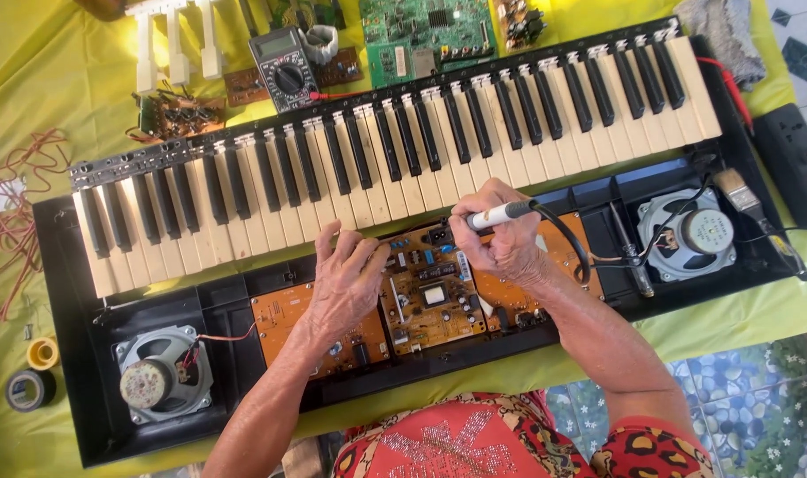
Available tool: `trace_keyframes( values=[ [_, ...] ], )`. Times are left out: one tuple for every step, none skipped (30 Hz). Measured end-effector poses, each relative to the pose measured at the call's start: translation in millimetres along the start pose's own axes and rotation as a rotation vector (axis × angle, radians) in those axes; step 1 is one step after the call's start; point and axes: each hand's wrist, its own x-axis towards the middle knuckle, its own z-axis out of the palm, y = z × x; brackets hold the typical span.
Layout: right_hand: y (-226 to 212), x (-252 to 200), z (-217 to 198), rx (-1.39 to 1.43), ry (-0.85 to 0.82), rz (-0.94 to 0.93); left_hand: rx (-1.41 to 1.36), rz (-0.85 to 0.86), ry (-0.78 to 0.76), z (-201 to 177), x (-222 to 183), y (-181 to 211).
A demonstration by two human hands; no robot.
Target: Soldering electronic components onto a circuit board inside a disassembled electronic keyboard.
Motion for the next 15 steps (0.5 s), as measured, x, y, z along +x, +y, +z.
trace_keyframes(
  values=[
    [1.2,-1.5,1.5,0.002,-0.004,-0.004,0.003,0.001,0.006,1.7,-1.0,-0.9],
    [2.2,-2.8,2.7,0.004,-0.008,-0.007,0.006,0.002,0.012,3.0,-1.7,-1.7],
    [1.5,-1.4,1.5,0.005,-0.006,-0.004,0.006,0.004,0.009,2.0,-1.4,-1.3],
    [0.7,0.1,0.0,0.005,-0.004,-0.004,0.004,0.004,0.010,0.8,-0.7,-0.7],
    [0.6,2.3,-2.1,0.003,-0.001,-0.006,0.002,0.006,0.013,0.5,1.2,-0.6],
    [0.0,3.4,-1.7,0.000,0.002,-0.005,0.001,0.010,0.012,1.3,1.2,-1.1],
    [-1.1,3.9,-1.6,0.012,0.006,0.003,0.004,0.008,0.015,2.1,0.5,-0.9],
    [-1.9,4.3,-1.3,0.024,0.010,0.010,0.008,0.006,0.019,3.2,-0.2,-0.8],
    [-0.9,4.1,-0.8,0.024,0.009,0.013,0.006,0.006,0.016,2.5,0.6,-0.5],
    [0.1,3.8,-0.2,0.024,0.017,0.001,0.008,0.006,0.019,1.9,1.2,-0.3],
    [1.1,3.8,0.6,0.025,0.024,-0.012,0.011,0.006,0.023,1.2,1.7,0.0],
    [0.7,3.6,0.3,0.025,0.022,-0.009,0.010,0.004,0.021,1.9,0.9,0.4],
    [0.6,4.3,0.4,0.018,0.027,-0.021,0.008,0.007,0.025,2.4,0.8,0.0],
    [0.3,5.1,0.4,0.011,0.033,-0.032,0.007,0.010,0.030,2.7,0.7,-0.4],
    [-0.5,6.3,-0.1,0.013,0.032,-0.032,0.007,0.008,0.029,3.1,0.2,-0.7]
  ],
)
